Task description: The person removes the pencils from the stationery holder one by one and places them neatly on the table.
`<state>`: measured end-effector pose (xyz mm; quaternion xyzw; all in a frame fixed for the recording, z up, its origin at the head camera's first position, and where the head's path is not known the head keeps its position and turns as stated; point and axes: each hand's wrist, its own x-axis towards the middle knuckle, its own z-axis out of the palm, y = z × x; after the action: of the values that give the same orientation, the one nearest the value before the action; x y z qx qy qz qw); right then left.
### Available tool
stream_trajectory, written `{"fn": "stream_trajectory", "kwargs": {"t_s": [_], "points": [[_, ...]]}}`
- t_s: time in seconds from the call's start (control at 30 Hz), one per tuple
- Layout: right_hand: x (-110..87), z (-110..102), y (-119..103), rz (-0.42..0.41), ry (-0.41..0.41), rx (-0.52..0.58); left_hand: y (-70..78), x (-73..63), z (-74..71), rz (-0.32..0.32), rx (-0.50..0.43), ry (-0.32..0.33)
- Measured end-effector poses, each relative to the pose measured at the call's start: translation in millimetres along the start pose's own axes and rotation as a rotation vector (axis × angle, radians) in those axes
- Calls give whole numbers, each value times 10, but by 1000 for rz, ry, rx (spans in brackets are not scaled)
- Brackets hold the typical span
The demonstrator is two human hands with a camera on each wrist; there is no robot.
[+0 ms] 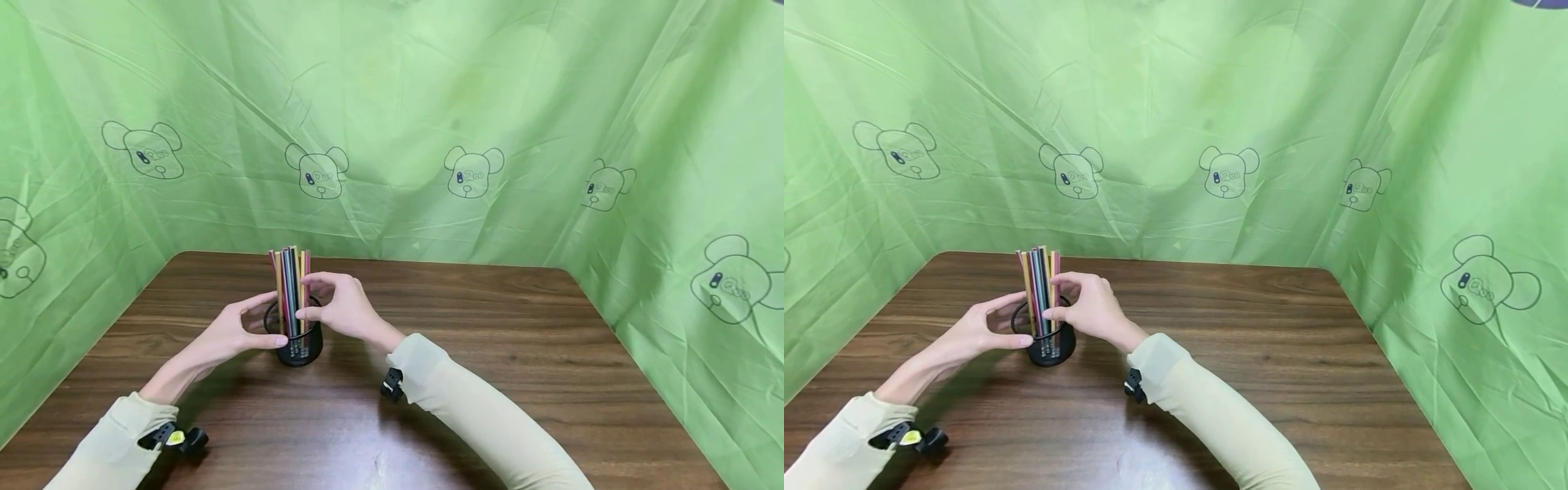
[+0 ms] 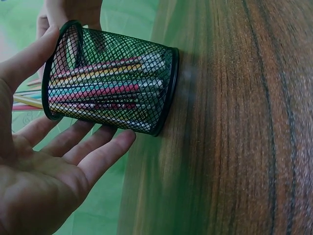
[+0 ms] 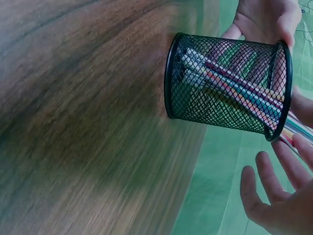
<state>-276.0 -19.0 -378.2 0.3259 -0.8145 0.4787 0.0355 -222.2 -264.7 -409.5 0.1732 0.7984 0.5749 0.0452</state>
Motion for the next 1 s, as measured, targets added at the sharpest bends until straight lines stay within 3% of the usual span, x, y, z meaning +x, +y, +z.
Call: {"fn": "stream_trajectory", "kwargs": {"t_s": [0.27,0.5,0.8,1.0], "points": [[19,-20,25,30,148,62,-1,-7,14,-24,2,3],[65,-27,86,24,225,150,-1,-2,-3,-31,7,10],[82,-52,107,68,254,279,3,-22,-13,-55,26,20],[121,-97,83,59,246,310,11,-22,-17,-72,19,20]]}}
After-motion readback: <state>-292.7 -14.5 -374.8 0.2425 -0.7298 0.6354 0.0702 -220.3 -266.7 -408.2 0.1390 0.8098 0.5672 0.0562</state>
